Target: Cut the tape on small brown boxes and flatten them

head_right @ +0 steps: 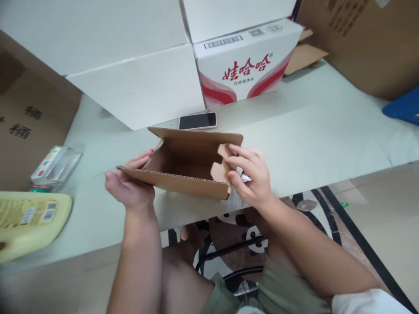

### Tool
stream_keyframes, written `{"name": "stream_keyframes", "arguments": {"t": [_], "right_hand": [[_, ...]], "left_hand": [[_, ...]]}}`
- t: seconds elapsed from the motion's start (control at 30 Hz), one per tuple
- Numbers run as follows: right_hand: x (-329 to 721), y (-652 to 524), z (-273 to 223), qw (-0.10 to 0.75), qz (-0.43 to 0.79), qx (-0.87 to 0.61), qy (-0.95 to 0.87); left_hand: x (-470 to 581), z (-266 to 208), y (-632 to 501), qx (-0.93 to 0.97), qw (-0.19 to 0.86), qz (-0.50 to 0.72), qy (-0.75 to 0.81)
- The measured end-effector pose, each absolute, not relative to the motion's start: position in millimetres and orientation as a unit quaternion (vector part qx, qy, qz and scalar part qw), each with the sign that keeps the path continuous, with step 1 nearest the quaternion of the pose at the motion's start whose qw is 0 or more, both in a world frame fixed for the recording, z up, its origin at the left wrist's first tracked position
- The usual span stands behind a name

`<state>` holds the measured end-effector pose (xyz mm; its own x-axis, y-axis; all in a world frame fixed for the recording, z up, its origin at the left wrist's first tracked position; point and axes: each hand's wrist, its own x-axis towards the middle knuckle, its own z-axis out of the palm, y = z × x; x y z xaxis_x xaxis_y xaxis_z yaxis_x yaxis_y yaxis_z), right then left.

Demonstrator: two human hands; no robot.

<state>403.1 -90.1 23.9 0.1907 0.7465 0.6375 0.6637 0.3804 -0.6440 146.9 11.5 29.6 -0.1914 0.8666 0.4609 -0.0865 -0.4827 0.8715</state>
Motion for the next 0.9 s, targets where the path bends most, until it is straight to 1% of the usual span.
{"name": "stream_keyframes", "arguments": {"t": [0.13,0.23,0.3,0.4,0.47,0.57,0.73,0.83,0.9], "right_hand": [[410.2,-85.5,23.7,0.524,0.035,-0.525,-0.670],[410.5,-86.6,24.0,0.512,0.056,-0.545,-0.662],[408.6,-89.5,25.3,0.522,0.074,-0.578,-0.623],[406.1,-93.8,26.9,0.541,0.117,-0.619,-0.557],[406.4,-95.0,25.8,0.542,0.163,-0.606,-0.559],[410.5,-95.4,22.1,0.555,0.209,-0.566,-0.572],[417.2,-94.0,23.5,0.570,0.188,-0.525,-0.603],[417.6,-91.9,30.0,0.562,0.176,-0.542,-0.599],[418.0,-91.3,34.3,0.553,0.185,-0.553,-0.595]], "left_hand": [[149.0,25.9,12.6,0.590,0.322,0.643,0.367],[149.1,23.6,11.3,0.602,0.302,0.636,0.376],[149.7,22.9,9.0,0.593,0.305,0.631,0.397],[150.9,22.3,5.3,0.578,0.329,0.622,0.413],[150.7,21.5,4.0,0.577,0.341,0.616,0.414],[148.2,20.4,3.1,0.594,0.328,0.609,0.410],[143.3,25.2,-4.7,0.644,0.309,0.557,0.423],[143.8,31.9,-12.3,0.663,0.300,0.517,0.450],[144.1,34.7,-15.7,0.661,0.288,0.511,0.467]]}}
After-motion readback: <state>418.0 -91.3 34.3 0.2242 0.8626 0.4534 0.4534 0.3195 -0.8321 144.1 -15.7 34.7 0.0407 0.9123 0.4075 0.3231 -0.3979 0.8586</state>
